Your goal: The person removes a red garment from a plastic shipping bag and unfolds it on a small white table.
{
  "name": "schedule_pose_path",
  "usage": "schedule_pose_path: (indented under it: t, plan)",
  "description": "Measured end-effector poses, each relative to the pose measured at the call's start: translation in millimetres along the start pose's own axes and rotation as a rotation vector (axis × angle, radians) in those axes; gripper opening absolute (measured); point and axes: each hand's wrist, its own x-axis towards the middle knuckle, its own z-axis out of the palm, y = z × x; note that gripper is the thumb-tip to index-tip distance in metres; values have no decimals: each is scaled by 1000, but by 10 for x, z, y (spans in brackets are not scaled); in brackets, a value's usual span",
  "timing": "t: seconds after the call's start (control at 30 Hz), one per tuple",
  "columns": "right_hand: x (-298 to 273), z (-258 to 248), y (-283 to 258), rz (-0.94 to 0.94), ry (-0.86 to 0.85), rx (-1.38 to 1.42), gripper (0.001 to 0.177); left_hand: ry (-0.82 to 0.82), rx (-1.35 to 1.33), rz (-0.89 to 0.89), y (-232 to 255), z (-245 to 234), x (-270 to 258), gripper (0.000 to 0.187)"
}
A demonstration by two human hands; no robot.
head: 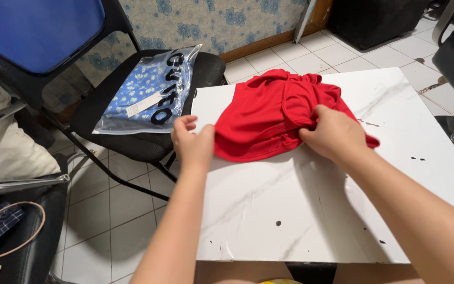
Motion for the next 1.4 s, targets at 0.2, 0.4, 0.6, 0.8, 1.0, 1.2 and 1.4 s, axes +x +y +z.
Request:
schedule_pose_path:
  t: [0.2,0.4,0.6,0.8,1.0,1.2,1.4]
  plan:
    - [-35,31,-236,-13,-145,209,57,-397,124,5,252,160,-585,30]
    - [-170,-88,-326,-166,-10,379,53,-630,22,-189,552,371,-691,47]
    - [-373,-145,-419,-277,100,747,29,-759,-13,-334,577,796,-459,35]
    - [-533,-268,-430,-360,128,1084,23,-923,-153,11,638,1451,244,39]
    - [-447,-234,-284,-335,173,1137,22,-1079,243,118,685,1095,77,54]
    - [-492,-152,-405,-247,109,1080,23,-1298,112,59,755,288,-186,72]
    - [-580,-197,-756,-455,188,911,22,-1056,-80,246,467,419,-371,68]
